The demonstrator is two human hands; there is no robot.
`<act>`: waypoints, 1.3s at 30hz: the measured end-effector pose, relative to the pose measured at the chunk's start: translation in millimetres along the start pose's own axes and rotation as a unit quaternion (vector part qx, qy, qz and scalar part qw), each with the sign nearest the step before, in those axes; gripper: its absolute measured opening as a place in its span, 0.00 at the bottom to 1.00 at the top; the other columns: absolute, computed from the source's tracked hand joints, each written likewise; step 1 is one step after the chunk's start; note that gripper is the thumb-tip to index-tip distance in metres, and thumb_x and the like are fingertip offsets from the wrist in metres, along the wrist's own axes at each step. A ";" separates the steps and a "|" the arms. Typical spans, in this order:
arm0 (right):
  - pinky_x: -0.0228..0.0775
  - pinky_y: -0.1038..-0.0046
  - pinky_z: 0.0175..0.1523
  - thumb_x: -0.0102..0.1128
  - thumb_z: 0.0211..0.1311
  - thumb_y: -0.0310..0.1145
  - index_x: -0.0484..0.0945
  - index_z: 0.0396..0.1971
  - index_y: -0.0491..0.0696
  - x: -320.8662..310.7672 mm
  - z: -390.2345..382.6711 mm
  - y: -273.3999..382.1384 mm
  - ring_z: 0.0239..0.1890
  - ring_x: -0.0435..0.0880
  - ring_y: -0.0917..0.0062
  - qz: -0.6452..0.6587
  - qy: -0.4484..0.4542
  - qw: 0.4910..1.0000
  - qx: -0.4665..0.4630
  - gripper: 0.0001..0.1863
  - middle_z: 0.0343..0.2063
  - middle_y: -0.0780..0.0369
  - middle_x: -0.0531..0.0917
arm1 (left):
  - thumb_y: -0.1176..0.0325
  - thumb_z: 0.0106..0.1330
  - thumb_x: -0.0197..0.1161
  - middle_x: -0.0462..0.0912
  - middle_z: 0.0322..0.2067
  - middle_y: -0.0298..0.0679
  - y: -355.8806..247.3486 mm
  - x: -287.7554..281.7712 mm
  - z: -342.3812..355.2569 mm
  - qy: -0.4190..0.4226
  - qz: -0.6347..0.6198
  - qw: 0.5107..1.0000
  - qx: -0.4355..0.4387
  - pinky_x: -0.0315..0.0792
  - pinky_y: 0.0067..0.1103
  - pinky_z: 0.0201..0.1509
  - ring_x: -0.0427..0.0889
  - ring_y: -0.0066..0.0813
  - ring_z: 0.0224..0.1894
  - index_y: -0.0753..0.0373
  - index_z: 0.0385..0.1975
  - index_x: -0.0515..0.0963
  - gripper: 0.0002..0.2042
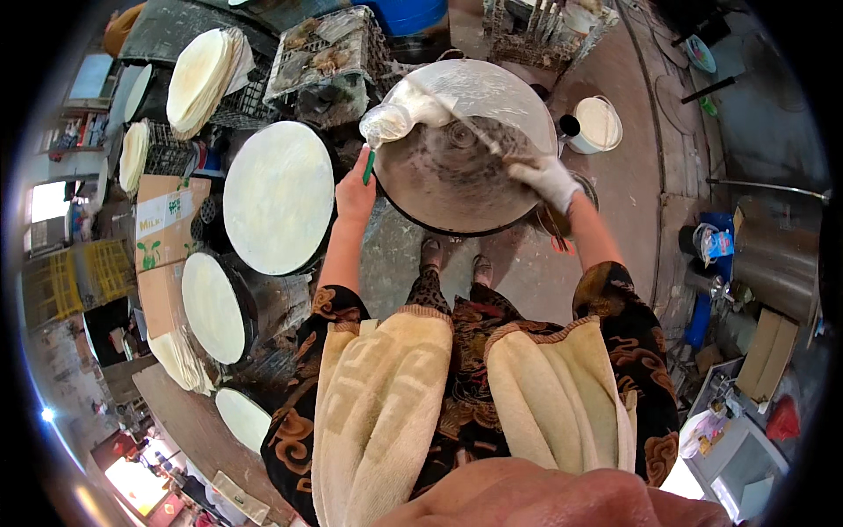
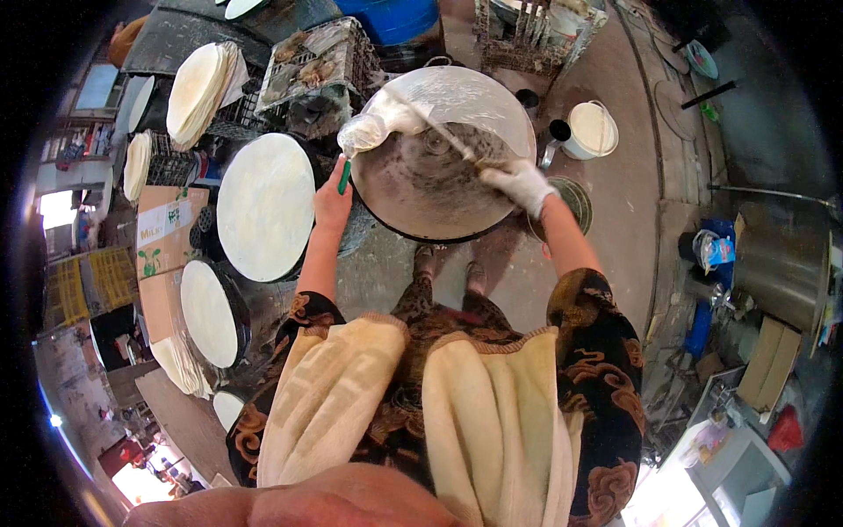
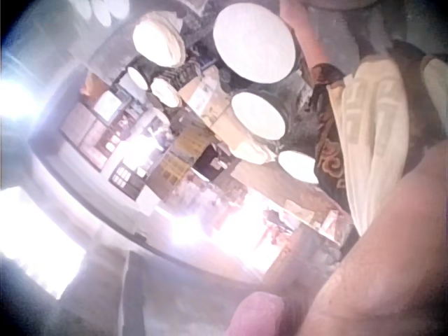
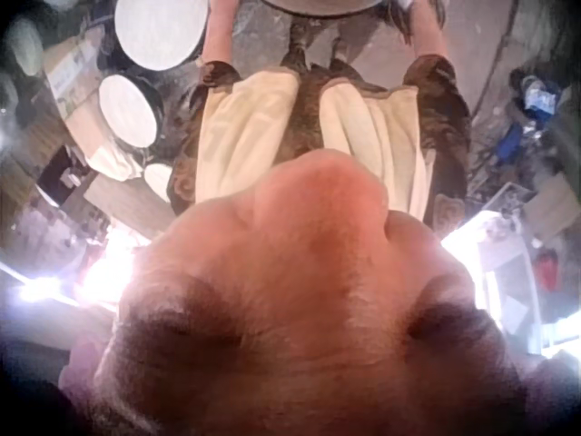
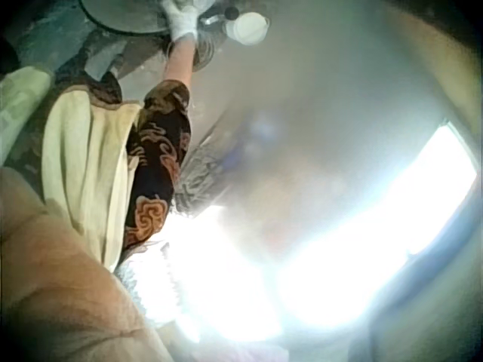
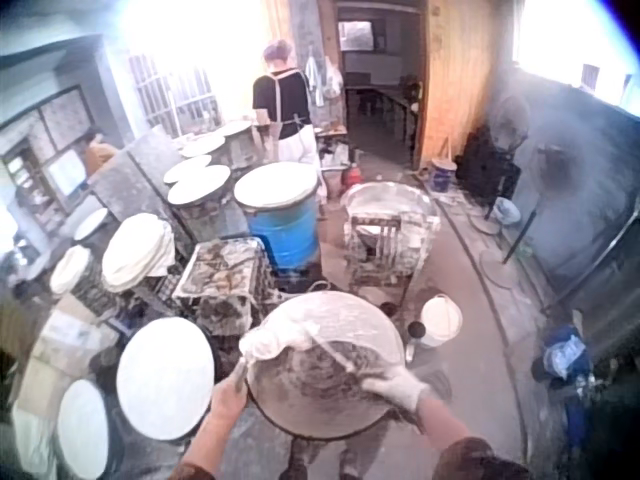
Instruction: The person ladles white batter onto a hot griddle and spreads it into a thin circle using a wooden tool. They flip the crepe, cook it, and then stack it with others. The process is repeated continuously in a commercial kitchen setting.
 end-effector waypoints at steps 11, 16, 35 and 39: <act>0.69 0.80 0.42 0.61 0.58 0.38 0.76 0.50 0.41 -62.8 52.6 9.5 0.34 0.75 0.85 0.041 0.045 0.996 0.068 0.23 0.36 0.66 0.81 | 0.76 0.54 0.62 0.78 0.26 0.53 8.8 -8.3 -78.3 -0.104 -0.068 0.992 -0.032 0.72 0.35 0.31 0.78 0.50 0.27 0.48 0.62 0.66 0.32; 0.66 0.79 0.51 0.64 0.55 0.43 0.79 0.47 0.44 16.7 44.6 15.9 0.41 0.76 0.81 -0.055 0.188 0.980 0.011 0.23 0.39 0.65 0.82 | 0.75 0.55 0.61 0.79 0.29 0.55 4.7 -4.4 -103.3 -0.105 -0.078 0.987 -0.097 0.72 0.35 0.31 0.79 0.53 0.28 0.51 0.61 0.67 0.30; 0.53 0.80 0.16 0.63 0.51 0.35 0.78 0.47 0.40 -46.3 90.5 38.5 0.12 0.64 0.87 -0.081 0.276 0.956 0.053 0.23 0.17 0.69 0.73 | 0.76 0.49 0.64 0.78 0.23 0.41 -61.1 3.2 -190.6 0.004 -0.088 0.994 0.063 0.73 0.33 0.27 0.78 0.44 0.24 0.51 0.59 0.70 0.31; 0.53 0.79 0.17 0.63 0.53 0.40 0.79 0.39 0.42 -20.6 106.2 69.6 0.13 0.64 0.87 -0.173 0.233 0.954 0.077 0.18 0.15 0.70 0.71 | 0.78 0.50 0.65 0.79 0.27 0.46 -81.8 -23.2 -176.2 -0.028 -0.140 0.987 0.071 0.74 0.28 0.28 0.80 0.42 0.26 0.56 0.56 0.72 0.29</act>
Point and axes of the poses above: each hand's wrist, its own z-axis towards the middle knuckle, its own x-axis out of the palm, y = z × x, the point moved 10 cm from there along z, towards the middle knuckle
